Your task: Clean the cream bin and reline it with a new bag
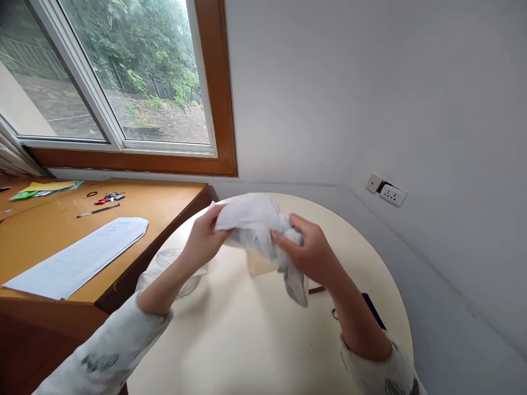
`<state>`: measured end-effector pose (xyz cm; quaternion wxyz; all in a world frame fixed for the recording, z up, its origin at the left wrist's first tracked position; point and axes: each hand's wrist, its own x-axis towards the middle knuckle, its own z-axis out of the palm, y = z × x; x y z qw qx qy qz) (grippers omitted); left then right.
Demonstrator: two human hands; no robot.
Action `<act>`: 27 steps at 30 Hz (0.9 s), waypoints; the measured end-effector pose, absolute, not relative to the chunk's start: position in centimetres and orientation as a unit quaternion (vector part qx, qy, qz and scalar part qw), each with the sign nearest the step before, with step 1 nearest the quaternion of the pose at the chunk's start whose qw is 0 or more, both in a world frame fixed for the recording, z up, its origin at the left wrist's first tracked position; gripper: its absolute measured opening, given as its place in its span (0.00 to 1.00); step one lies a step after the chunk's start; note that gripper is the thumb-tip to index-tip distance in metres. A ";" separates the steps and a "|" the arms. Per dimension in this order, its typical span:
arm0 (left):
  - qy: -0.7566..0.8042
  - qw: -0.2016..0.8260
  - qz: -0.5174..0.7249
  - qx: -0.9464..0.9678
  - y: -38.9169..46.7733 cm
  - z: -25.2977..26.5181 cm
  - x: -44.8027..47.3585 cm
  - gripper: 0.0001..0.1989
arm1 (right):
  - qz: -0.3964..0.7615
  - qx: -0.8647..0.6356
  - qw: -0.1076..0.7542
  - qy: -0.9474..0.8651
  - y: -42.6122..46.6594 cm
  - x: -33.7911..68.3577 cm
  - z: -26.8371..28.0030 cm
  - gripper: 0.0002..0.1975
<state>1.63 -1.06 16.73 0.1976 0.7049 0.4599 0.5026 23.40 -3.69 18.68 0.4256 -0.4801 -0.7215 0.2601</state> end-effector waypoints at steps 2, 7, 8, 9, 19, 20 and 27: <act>0.445 0.198 0.512 0.708 1.5 16.6 3.0 0.16 | 0.246 -0.480 0.443 -0.716 -1.9 23.2 19.9 0.11; 0.440 0.202 0.498 0.719 5.5 14.6 4.4 0.16 | 0.341 -0.465 0.434 -0.692 1.9 22.7 20.1 0.14; 0.449 0.200 0.485 0.724 5.8 14.3 4.4 0.17 | 0.364 -0.467 0.426 -0.684 2.4 22.7 19.9 0.15; 0.460 0.197 0.467 0.729 6.0 14.1 4.3 0.17 | 0.390 -0.468 0.417 -0.675 2.8 22.6 19.8 0.16; 0.519 0.194 0.335 0.762 6.1 15.0 3.5 0.11 | 0.567 -0.406 0.431 -0.573 5.5 20.7 18.9 0.16; 0.519 0.197 0.326 0.765 6.2 15.0 3.5 0.12 | 0.562 -0.410 0.436 -0.572 5.5 20.6 18.7 0.15; 0.512 0.212 0.294 0.778 6.3 14.2 3.6 0.18 | 0.567 -0.404 0.458 -0.554 6.8 20.2 16.9 0.14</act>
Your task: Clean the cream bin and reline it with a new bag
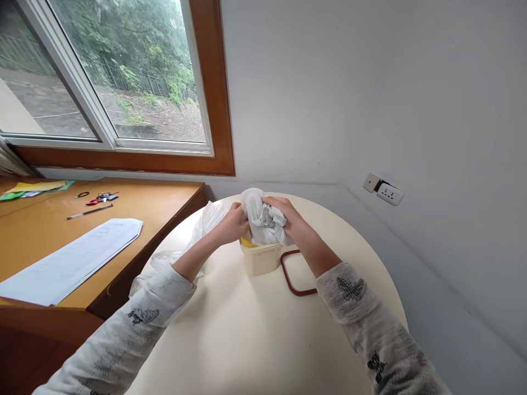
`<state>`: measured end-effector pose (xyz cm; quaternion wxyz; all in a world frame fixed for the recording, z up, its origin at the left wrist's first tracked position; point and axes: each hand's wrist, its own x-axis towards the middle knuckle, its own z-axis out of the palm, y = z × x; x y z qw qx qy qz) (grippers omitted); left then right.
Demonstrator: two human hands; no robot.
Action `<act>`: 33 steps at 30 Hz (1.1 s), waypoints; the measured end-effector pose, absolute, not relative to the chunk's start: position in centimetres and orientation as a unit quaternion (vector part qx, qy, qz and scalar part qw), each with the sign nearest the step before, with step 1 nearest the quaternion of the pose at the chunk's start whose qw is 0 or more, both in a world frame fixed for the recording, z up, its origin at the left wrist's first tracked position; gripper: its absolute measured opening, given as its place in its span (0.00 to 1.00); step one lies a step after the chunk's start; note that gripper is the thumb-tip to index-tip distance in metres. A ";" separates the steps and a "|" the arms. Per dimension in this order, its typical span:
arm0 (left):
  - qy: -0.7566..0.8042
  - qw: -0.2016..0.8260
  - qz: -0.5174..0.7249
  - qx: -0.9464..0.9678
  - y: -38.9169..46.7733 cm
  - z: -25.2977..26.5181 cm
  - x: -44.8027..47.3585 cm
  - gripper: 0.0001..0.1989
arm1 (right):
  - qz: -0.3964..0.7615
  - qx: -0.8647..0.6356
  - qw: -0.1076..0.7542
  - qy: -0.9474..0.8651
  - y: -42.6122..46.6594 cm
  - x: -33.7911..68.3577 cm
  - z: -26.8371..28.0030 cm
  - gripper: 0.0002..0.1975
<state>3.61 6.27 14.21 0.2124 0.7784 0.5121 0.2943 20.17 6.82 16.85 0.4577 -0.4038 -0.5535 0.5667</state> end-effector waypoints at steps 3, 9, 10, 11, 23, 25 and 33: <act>0.517 0.213 0.288 0.777 6.1 14.1 3.7 0.18 | 0.573 -0.404 0.446 -0.556 7.6 20.1 16.3 0.15; 0.548 0.175 0.247 0.780 5.2 15.1 2.8 0.21 | 0.422 -0.514 0.359 -0.655 7.2 22.3 18.7 0.18; 0.558 0.167 0.235 0.778 5.0 15.4 2.5 0.25 | 0.383 -0.528 0.328 -0.683 7.0 22.9 19.2 0.19; 0.569 0.161 0.224 0.775 4.8 15.7 2.3 0.29 | 0.349 -0.538 0.295 -0.708 6.8 23.5 19.7 0.20; 0.546 0.091 0.211 0.806 4.9 15.7 1.7 0.08 | 0.223 -0.502 0.087 -0.831 6.1 22.0 19.6 0.13; 0.540 0.078 0.212 0.811 5.0 15.4 1.7 0.05 | 0.210 -0.510 0.084 -0.829 6.5 21.6 19.2 0.13; 0.526 0.070 0.189 0.826 4.8 16.2 2.2 0.05 | 0.180 -0.542 0.051 -0.819 6.5 20.3 17.8 0.10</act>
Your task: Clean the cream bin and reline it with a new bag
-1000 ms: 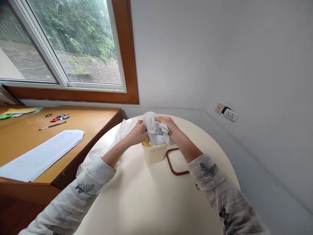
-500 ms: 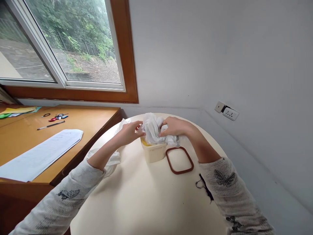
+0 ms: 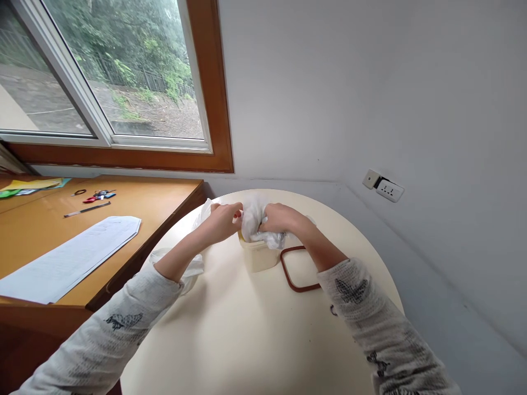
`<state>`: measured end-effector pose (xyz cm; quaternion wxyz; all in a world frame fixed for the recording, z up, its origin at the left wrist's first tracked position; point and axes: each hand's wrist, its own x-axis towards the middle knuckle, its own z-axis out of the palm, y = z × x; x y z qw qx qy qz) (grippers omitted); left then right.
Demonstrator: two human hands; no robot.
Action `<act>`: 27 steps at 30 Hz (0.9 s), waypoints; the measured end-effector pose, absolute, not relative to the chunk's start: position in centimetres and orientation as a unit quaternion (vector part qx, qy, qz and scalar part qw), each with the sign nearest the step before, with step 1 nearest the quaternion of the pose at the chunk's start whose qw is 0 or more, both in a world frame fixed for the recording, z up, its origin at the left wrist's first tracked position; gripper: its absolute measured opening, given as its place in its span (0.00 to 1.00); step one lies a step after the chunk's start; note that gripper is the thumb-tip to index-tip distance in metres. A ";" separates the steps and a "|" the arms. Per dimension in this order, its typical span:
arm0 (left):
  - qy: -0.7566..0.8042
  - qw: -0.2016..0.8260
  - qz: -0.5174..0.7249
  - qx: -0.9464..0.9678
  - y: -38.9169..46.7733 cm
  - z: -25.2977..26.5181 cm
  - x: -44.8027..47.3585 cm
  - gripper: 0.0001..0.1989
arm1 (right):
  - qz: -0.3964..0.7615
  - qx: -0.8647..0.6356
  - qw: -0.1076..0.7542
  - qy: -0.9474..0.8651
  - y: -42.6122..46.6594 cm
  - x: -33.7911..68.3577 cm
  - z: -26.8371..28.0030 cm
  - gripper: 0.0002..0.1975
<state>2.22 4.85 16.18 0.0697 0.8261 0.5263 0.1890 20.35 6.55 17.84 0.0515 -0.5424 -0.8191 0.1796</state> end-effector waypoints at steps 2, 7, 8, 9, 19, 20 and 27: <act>0.517 0.073 0.170 0.836 5.0 16.0 2.5 0.04 | 0.172 -0.549 0.024 -0.817 6.1 20.1 17.4 0.09; 0.500 0.080 0.144 0.850 5.2 15.4 3.1 0.08 | 0.157 -0.548 0.034 -0.821 5.9 20.2 17.4 0.07; 0.500 0.079 0.150 0.849 5.1 15.3 3.2 0.08 | 0.153 -0.546 0.044 -0.823 5.9 20.4 17.8 0.06; 0.501 0.079 0.158 0.847 5.2 15.3 3.2 0.07 | 0.150 -0.545 0.060 -0.823 6.0 20.6 18.2 0.06; 0.467 0.199 0.138 0.850 6.2 14.9 3.2 0.22 | 0.323 -0.495 0.309 -0.745 5.1 22.2 22.2 0.16; 0.462 0.207 0.129 0.853 6.3 14.9 3.4 0.19 | 0.349 -0.487 0.326 -0.731 5.2 22.2 22.2 0.16; 0.460 0.228 0.168 0.842 6.3 15.0 4.1 0.07 | 0.527 -0.419 0.407 -0.617 6.8 22.2 20.4 0.14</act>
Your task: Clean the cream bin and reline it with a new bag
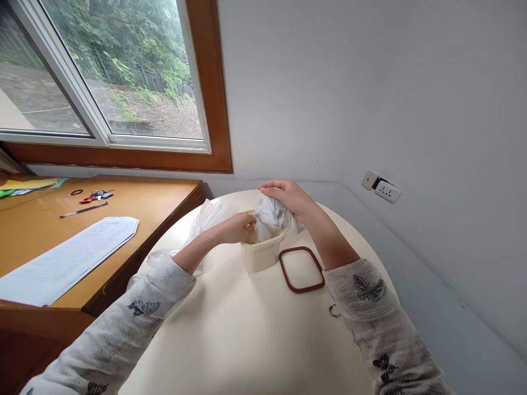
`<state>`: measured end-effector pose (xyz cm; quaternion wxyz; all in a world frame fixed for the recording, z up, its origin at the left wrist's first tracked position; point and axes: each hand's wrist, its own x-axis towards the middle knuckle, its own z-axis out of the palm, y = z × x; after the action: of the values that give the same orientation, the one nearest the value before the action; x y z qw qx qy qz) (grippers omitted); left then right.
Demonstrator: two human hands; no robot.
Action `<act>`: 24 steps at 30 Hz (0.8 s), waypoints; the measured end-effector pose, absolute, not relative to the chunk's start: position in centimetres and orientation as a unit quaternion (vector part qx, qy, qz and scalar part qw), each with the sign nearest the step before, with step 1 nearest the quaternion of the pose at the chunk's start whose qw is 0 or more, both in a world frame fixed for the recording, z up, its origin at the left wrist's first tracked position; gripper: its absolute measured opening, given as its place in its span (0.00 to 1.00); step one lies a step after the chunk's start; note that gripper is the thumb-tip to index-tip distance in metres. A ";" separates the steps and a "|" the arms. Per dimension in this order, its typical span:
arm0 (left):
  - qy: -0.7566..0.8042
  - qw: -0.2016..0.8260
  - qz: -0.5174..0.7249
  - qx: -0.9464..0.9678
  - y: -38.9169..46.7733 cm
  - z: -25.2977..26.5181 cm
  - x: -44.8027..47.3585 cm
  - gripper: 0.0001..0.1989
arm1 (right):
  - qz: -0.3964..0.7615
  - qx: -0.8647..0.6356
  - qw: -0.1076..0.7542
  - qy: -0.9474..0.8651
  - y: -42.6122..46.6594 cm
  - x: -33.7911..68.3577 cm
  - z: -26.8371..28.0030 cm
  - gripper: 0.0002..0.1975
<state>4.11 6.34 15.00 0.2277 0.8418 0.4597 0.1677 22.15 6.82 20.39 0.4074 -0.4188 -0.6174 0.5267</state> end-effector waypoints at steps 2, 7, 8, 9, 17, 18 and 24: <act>0.468 0.218 0.244 0.821 5.9 15.5 4.0 0.09 | 0.560 -0.403 0.435 -0.579 7.1 22.3 20.1 0.13; 0.366 0.332 0.436 0.752 3.8 17.9 3.8 0.13 | 0.613 -0.342 0.476 -0.530 7.1 22.1 20.4 0.12; 0.341 0.358 0.443 0.748 3.5 18.3 3.9 0.18 | 0.615 -0.329 0.476 -0.535 6.9 21.9 20.6 0.11; 0.323 0.370 0.453 0.745 3.3 18.6 4.1 0.22 | 0.617 -0.318 0.472 -0.544 6.7 21.7 20.9 0.12; 0.354 0.348 0.548 0.673 4.6 19.3 4.6 0.13 | 0.578 -0.317 0.352 -0.664 4.8 22.2 22.2 0.40; 0.365 0.350 0.555 0.661 4.7 19.5 4.5 0.13 | 0.556 -0.336 0.353 -0.673 4.9 22.5 22.2 0.40; 0.372 0.461 0.532 0.605 4.2 20.9 3.2 0.13 | 0.435 -0.425 0.482 -0.631 6.6 23.9 22.4 0.22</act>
<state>3.24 4.16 20.90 0.4613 0.6054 0.3717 0.5315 23.85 6.60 22.39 0.4817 -0.4252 -0.6309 0.4350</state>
